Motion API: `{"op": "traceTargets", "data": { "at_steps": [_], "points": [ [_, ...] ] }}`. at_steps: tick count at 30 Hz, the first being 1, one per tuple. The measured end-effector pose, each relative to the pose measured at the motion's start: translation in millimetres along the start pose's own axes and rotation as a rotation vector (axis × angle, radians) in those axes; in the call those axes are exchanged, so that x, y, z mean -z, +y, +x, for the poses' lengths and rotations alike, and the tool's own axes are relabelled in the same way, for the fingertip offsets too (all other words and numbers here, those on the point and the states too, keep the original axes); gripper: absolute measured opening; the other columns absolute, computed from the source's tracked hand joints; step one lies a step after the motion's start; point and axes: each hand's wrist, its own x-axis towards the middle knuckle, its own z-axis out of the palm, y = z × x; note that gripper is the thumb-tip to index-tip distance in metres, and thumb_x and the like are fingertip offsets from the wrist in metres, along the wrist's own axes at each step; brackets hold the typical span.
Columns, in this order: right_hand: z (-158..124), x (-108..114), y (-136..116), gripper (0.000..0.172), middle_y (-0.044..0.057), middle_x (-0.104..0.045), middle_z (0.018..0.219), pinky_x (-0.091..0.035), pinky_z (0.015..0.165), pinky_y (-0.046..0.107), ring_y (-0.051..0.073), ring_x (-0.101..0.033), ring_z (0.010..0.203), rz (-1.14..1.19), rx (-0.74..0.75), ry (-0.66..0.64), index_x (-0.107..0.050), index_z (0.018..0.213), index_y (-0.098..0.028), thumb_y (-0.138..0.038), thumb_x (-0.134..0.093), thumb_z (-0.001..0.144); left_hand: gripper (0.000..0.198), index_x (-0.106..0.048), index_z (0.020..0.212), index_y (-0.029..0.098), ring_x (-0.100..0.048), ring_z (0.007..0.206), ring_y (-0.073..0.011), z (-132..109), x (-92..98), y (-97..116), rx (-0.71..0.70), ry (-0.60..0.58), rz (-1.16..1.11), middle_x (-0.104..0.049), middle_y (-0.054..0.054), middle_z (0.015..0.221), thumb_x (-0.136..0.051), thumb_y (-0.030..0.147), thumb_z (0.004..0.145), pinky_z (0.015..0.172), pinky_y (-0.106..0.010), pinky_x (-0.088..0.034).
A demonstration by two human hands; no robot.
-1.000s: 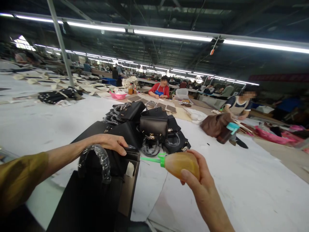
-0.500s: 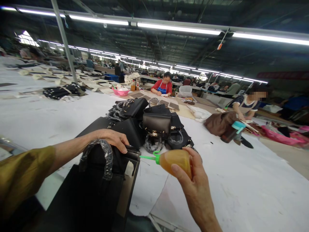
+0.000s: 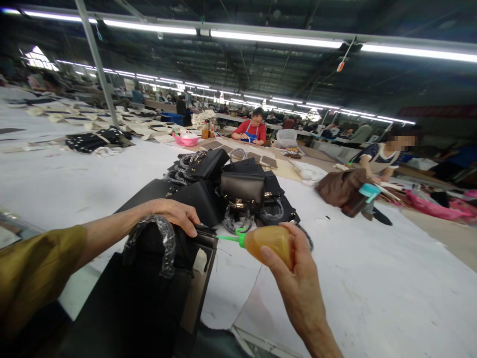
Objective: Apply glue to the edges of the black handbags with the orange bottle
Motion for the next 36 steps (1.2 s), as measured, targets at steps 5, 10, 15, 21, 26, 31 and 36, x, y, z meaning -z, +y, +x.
{"op": "traceTargets", "data": {
  "at_steps": [5, 10, 15, 21, 26, 31, 36],
  "points": [
    [-2.2, -0.6, 2.3, 0.054, 0.001, -0.06, 0.1, -0.048, 0.07, 0.029, 0.02, -0.057, 0.083, -0.061, 0.048, 0.015, -0.05, 0.117, -0.028, -0.061, -0.063, 0.076, 0.036, -0.073, 0.087, 0.014, -0.053, 0.059, -0.0167, -0.2, 0.8, 1.6, 0.0, -0.019, 0.031, -0.062, -0.004, 0.069, -0.069, 0.044, 0.066, 0.054, -0.025, -0.042],
    [-4.1, -0.1, 2.8, 0.055, 0.001, -0.062, 0.097, -0.048, 0.069, 0.028, 0.02, -0.058, 0.082, -0.054, 0.068, 0.019, -0.05, 0.118, -0.027, -0.06, -0.064, 0.077, 0.038, -0.074, 0.089, 0.014, -0.052, 0.059, -0.0158, 0.3, 0.8, 2.5, -0.01, -0.017, 0.037, -0.064, -0.005, 0.07, -0.068, 0.044, 0.066, 0.054, -0.024, -0.041],
    [-9.2, 0.8, 4.5, 0.059, 0.003, -0.063, 0.099, -0.049, 0.07, 0.03, 0.022, -0.059, 0.083, -0.072, 0.049, 0.006, -0.05, 0.119, -0.026, -0.062, -0.066, 0.074, 0.039, -0.074, 0.092, 0.014, -0.053, 0.059, -0.0163, 3.7, 1.9, 0.6, 0.002, -0.046, 0.059, -0.065, -0.005, 0.072, -0.068, 0.043, 0.067, 0.057, -0.025, -0.042],
    [-16.4, 0.7, 11.5, 0.061, 0.004, -0.064, 0.105, -0.05, 0.075, 0.033, 0.025, -0.06, 0.088, -0.123, 0.09, -0.004, -0.051, 0.119, -0.025, -0.061, -0.066, 0.073, 0.04, -0.074, 0.093, 0.015, -0.054, 0.06, -0.0155, 3.7, 2.3, 0.2, 0.0, -0.033, 0.079, -0.066, -0.003, 0.072, -0.067, 0.045, 0.067, 0.057, -0.024, -0.041],
    [-13.8, 0.4, 10.2, 0.06, 0.003, -0.062, 0.104, -0.051, 0.073, 0.032, 0.024, -0.059, 0.086, -0.16, 0.146, 0.064, -0.051, 0.117, -0.026, -0.062, -0.067, 0.072, 0.039, -0.075, 0.092, 0.016, -0.057, 0.064, -0.0174, 4.0, 1.2, 2.0, 0.005, -0.026, 0.093, -0.067, -0.004, 0.074, -0.068, 0.045, 0.067, 0.058, -0.024, -0.043],
    [-15.4, 0.9, 14.5, 0.059, 0.003, -0.061, 0.108, -0.051, 0.076, 0.031, 0.023, -0.059, 0.09, -0.126, 0.119, 0.046, -0.05, 0.12, -0.027, -0.061, -0.066, 0.074, 0.042, -0.075, 0.093, 0.014, -0.058, 0.068, -0.0199, 5.5, 0.1, 0.1, -0.008, -0.029, 0.069, -0.068, -0.006, 0.077, -0.068, 0.046, 0.066, 0.062, -0.027, -0.046],
    [-23.2, 2.7, 24.9, 0.058, 0.004, -0.062, 0.109, -0.051, 0.08, 0.033, 0.025, -0.06, 0.094, -0.134, 0.135, 0.016, -0.051, 0.119, -0.026, -0.059, -0.067, 0.073, 0.041, -0.075, 0.092, 0.015, -0.059, 0.07, -0.0208, 6.5, 0.8, -3.2, -0.01, -0.002, 0.038, -0.067, -0.006, 0.076, -0.07, 0.046, 0.065, 0.062, -0.026, -0.047]
  ]
}}
